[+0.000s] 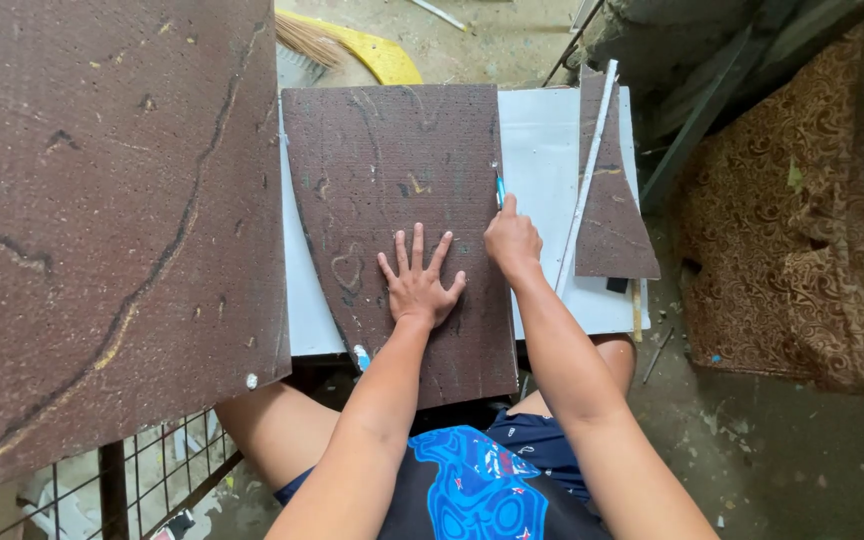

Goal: Using a utility knife to cut a piece of textured brown board or foam on a workshop floor.

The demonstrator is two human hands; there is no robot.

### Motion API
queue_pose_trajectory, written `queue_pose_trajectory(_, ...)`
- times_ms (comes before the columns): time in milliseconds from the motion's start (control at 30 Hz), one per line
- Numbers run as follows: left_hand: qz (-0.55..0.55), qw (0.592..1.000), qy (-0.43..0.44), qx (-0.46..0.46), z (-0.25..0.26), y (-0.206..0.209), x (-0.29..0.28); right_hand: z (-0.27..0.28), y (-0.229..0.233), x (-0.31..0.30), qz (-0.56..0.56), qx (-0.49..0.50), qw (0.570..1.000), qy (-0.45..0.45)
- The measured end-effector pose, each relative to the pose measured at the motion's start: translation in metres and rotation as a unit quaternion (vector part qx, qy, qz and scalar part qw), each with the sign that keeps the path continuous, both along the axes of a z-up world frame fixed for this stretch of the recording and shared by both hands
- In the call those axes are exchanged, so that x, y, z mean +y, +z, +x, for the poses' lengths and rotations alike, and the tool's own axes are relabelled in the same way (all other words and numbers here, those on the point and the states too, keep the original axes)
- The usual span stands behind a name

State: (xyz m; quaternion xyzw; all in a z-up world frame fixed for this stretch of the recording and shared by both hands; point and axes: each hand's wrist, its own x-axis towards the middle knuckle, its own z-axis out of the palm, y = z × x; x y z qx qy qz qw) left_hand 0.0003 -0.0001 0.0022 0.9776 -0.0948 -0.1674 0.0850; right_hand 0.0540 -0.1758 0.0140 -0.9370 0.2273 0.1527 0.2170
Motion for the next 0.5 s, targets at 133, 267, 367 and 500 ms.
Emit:
queue_pose_trajectory(133,0.003,1.0,0.0,0.004,0.0,0.001,0.0,-0.005,0.005,0.002,0.003,-0.005,1.0,-0.004)
queue_pose_trajectory(267,0.005,1.0,-0.001,0.004,0.001,0.0,0.0,-0.01,0.011,0.004,0.002,0.0,1.0,-0.003)
queue_pose_trajectory(367,0.006,1.0,0.0,0.009,0.001,0.003,0.0,-0.016,0.015,0.006,0.003,0.005,1.0,-0.004)
queue_pose_trajectory(500,0.004,1.0,0.001,0.011,0.0,0.004,0.0,-0.023,0.013,0.007,-0.002,0.011,1.0,-0.004)
